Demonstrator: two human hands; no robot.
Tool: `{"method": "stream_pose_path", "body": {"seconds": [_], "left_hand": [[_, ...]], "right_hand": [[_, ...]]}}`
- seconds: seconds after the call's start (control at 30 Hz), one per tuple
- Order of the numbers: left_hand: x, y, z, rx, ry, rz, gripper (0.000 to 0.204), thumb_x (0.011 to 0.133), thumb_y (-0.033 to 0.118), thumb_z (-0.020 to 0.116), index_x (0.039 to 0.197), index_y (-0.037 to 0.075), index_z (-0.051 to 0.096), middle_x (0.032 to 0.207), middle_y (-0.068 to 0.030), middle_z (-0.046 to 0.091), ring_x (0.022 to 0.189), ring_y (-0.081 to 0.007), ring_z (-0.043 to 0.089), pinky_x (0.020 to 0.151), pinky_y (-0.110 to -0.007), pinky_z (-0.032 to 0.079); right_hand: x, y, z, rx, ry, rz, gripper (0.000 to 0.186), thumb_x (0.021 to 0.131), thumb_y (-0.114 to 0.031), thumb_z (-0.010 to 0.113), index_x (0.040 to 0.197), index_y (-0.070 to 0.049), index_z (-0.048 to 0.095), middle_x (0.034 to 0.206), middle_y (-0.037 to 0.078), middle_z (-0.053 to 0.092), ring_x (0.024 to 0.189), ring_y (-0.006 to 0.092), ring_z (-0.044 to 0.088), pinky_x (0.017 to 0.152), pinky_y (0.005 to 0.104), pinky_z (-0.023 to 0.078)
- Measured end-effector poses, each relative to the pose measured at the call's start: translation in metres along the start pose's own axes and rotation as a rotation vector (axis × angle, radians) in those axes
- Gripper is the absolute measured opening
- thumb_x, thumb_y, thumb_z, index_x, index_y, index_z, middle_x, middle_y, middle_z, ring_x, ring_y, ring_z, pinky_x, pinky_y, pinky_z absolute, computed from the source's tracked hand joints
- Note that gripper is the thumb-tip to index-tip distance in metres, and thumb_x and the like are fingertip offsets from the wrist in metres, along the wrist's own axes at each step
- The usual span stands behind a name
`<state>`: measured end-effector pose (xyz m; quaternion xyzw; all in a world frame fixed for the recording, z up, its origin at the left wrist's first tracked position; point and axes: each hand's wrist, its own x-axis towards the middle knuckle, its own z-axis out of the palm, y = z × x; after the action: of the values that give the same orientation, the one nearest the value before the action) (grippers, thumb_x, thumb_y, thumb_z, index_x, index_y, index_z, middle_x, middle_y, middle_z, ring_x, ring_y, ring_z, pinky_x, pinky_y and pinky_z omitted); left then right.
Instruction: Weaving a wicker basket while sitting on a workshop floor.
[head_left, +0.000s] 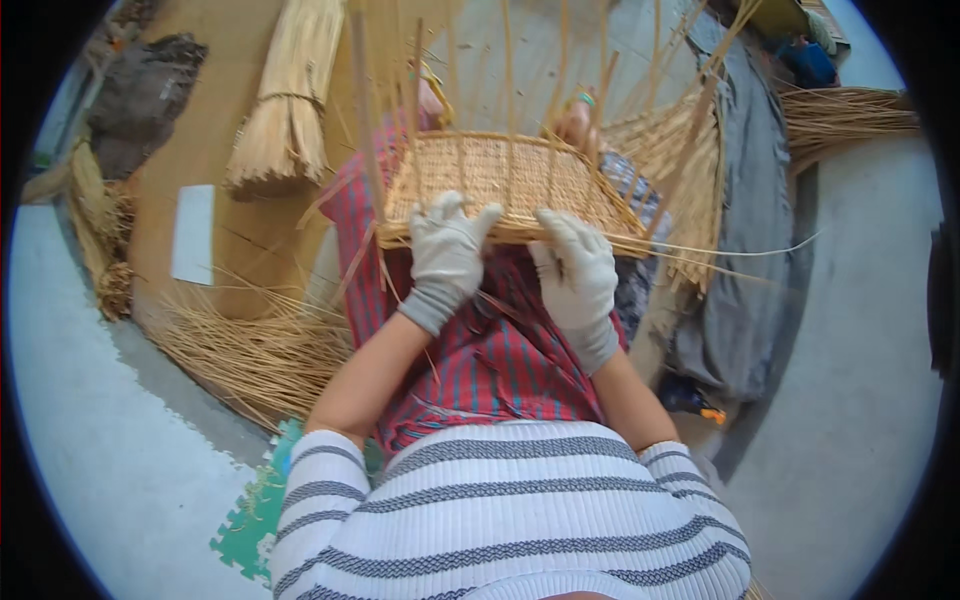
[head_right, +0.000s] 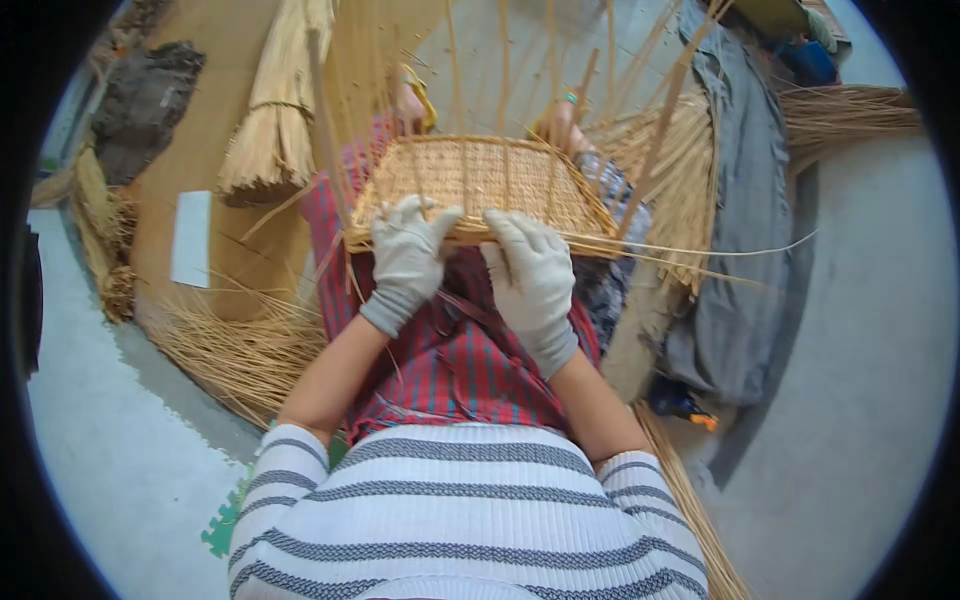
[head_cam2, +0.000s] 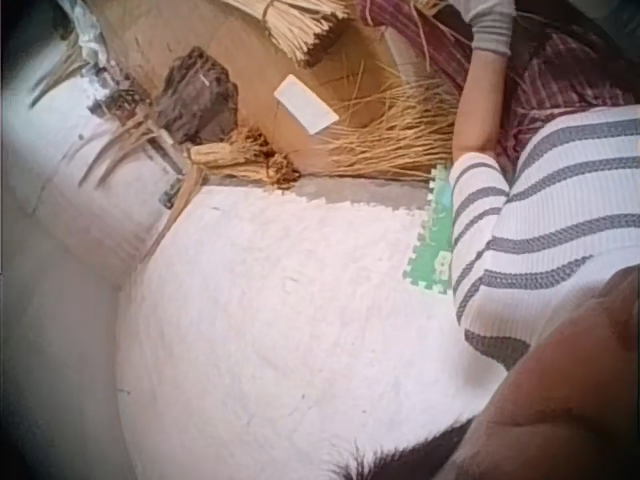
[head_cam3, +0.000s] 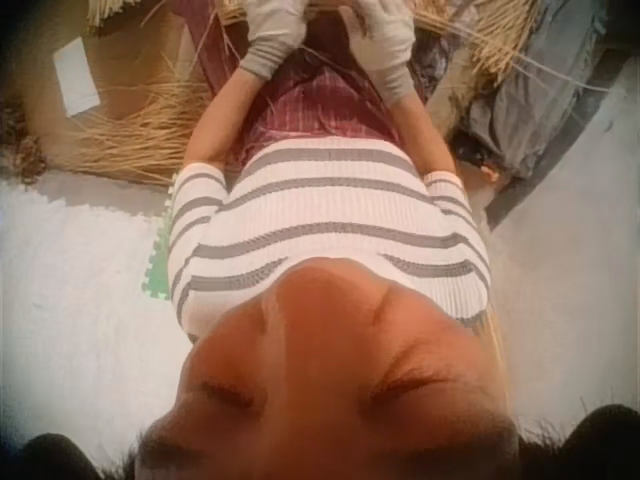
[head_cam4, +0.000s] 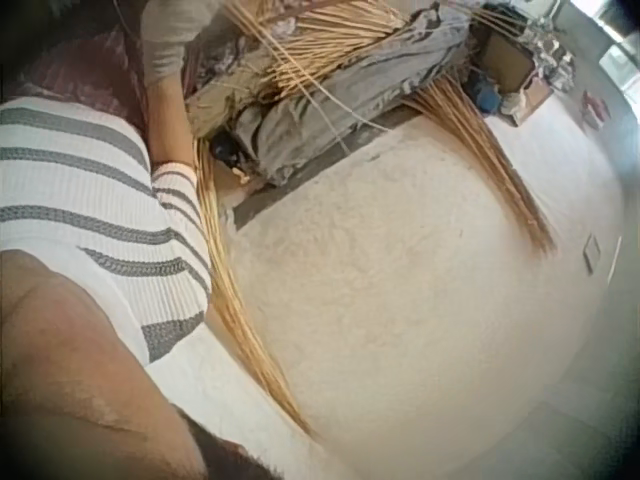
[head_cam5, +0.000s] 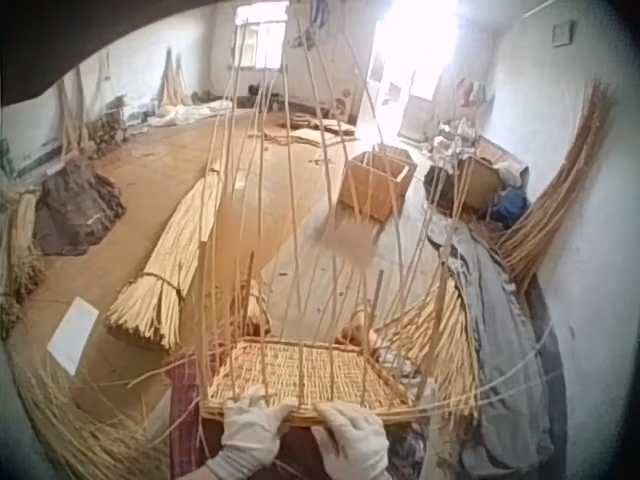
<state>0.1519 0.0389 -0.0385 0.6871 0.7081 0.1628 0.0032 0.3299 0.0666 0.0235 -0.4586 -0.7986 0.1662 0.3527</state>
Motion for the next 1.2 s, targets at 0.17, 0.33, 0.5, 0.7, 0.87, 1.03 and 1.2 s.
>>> {"method": "stream_pose_path", "body": {"seconds": [0.17,0.33,0.5,0.7,0.87,1.03,1.2], "left_hand": [[0.025,-0.033,-0.055,-0.380,0.463,0.009,0.047,0.082,0.015,0.075,0.127,0.010,0.059,0.127,-0.0173,0.055,0.120,-0.0337,0.053,0.102,-0.042,0.042],[0.077,-0.061,-0.038,-0.918,0.546,-0.497,0.028,0.102,0.022,0.056,0.115,-0.003,0.056,0.095,-0.0158,0.062,0.083,-0.0289,0.061,0.076,-0.040,0.049],[0.085,-0.079,-0.018,-0.887,0.531,-0.663,0.037,0.106,0.036,0.046,0.086,0.005,0.053,0.065,-0.0025,0.047,0.058,-0.0129,0.047,0.054,-0.030,0.040],[0.076,-0.095,-0.041,-1.776,0.165,-0.507,0.038,0.104,0.042,0.046,0.085,0.010,0.051,0.061,0.0052,0.035,0.046,-0.0035,0.029,0.040,-0.020,0.023],[0.078,-0.132,-0.027,-2.308,-0.284,-0.096,0.046,0.101,0.051,0.045,0.091,0.007,0.051,0.059,0.0057,0.030,0.042,-0.0046,0.025,0.037,-0.022,0.022],[0.068,-0.092,-0.034,-1.805,0.147,-0.511,0.046,0.103,0.050,0.041,0.092,0.007,0.054,0.060,0.0041,0.037,0.043,-0.0048,0.029,0.037,-0.021,0.026],[0.068,-0.104,-0.034,-1.884,0.089,-0.481,0.045,0.104,0.049,0.040,0.086,0.009,0.054,0.055,0.0065,0.031,0.040,-0.0039,0.025,0.034,-0.023,0.022]], "right_hand": [[-0.003,0.022,0.044,-0.257,-0.221,-0.164,0.046,0.082,-0.026,0.071,0.126,-0.018,0.064,0.109,0.003,0.062,0.105,0.0209,0.058,0.101,0.0405,0.037],[-0.011,0.021,0.045,-0.287,-0.128,-0.197,0.048,0.082,-0.029,0.071,0.128,-0.020,0.064,0.112,0.002,0.061,0.106,0.0203,0.057,0.102,0.0407,0.035],[-0.011,0.019,0.052,-0.243,-0.135,-0.183,0.049,0.080,-0.027,0.072,0.127,-0.019,0.064,0.113,0.003,0.061,0.107,0.0219,0.058,0.102,0.0413,0.036],[-0.013,0.028,0.054,-0.281,-0.103,-0.210,0.049,0.079,-0.027,0.071,0.127,-0.019,0.065,0.114,0.003,0.061,0.109,0.0220,0.058,0.102,0.0413,0.036],[-0.017,0.032,0.056,-0.326,-0.100,-0.232,0.048,0.081,-0.030,0.069,0.128,-0.021,0.064,0.116,0.002,0.061,0.111,0.0214,0.057,0.104,0.0414,0.035],[-0.016,0.028,0.055,-0.303,-0.141,-0.189,0.047,0.082,-0.031,0.069,0.128,-0.022,0.064,0.116,0.002,0.061,0.112,0.0212,0.057,0.104,0.0420,0.034],[-0.018,0.028,0.057,-0.310,-0.101,-0.204,0.049,0.079,-0.028,0.071,0.127,-0.019,0.065,0.114,0.004,0.062,0.110,0.0234,0.058,0.102,0.0428,0.035]]}}
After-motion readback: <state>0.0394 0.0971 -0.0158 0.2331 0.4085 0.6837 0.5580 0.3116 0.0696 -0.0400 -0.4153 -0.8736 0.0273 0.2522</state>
